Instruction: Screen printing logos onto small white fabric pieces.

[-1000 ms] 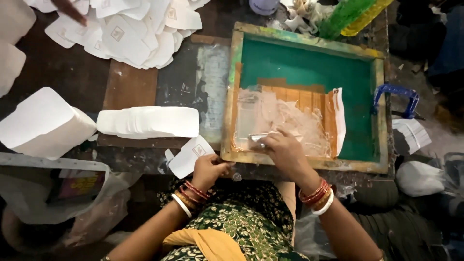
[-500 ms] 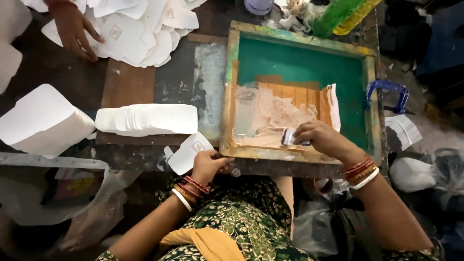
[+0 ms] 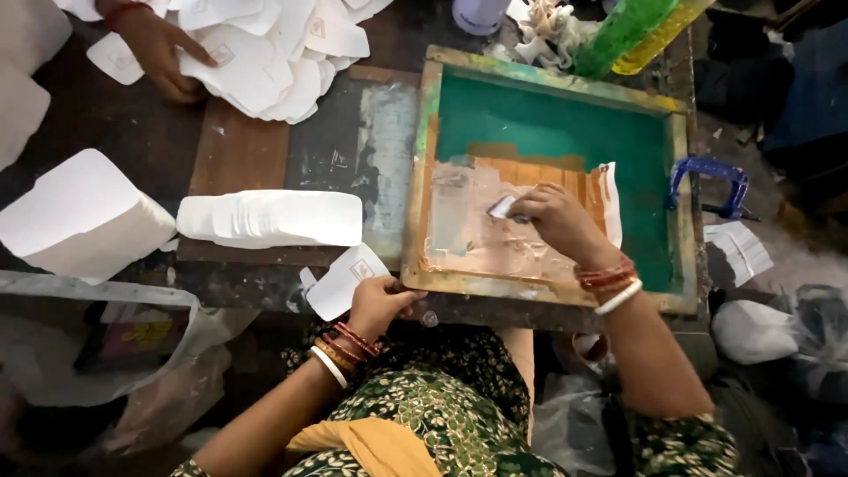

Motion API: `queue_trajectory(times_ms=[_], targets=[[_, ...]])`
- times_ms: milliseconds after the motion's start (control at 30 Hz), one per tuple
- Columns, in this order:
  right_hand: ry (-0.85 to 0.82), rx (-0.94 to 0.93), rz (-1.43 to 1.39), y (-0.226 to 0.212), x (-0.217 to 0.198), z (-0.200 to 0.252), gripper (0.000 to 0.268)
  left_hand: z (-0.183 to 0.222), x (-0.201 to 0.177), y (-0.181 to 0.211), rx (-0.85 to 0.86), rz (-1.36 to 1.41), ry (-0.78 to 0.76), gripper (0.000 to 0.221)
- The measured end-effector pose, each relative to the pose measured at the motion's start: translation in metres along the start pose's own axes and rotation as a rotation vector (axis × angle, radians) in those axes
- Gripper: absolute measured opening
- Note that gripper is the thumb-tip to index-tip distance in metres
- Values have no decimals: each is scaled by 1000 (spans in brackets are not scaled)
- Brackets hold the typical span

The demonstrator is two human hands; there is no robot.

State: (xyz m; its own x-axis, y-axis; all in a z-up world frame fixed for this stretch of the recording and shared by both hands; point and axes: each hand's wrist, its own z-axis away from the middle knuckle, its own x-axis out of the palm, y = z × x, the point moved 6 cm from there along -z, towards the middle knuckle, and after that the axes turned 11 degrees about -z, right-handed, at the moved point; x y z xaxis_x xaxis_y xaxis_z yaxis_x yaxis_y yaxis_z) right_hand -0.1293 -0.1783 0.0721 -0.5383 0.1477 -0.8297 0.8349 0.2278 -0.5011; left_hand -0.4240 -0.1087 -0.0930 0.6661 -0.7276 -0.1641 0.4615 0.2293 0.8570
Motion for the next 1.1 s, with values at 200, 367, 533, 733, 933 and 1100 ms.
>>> queue_trajectory(times_ms=[200, 367, 533, 733, 933, 1100], targets=[[-78, 228, -8, 18, -14, 74, 23, 9, -6, 18, 21, -162, 33, 28], [-78, 514, 30, 16, -6, 110, 16, 8, -5, 14, 14, -137, 16, 29], [43, 990, 130, 33, 35, 120, 34, 7, -4, 10, 39, -148, 36, 26], [285, 791, 393, -14, 45, 65, 29, 9, -6, 15, -6, -161, 53, 30], [389, 779, 24, -27, 37, 38, 34, 7, -7, 14, 19, -171, 42, 31], [391, 297, 102, -39, 32, 43, 33, -7, 1, -9, -42, 11, -78, 25]])
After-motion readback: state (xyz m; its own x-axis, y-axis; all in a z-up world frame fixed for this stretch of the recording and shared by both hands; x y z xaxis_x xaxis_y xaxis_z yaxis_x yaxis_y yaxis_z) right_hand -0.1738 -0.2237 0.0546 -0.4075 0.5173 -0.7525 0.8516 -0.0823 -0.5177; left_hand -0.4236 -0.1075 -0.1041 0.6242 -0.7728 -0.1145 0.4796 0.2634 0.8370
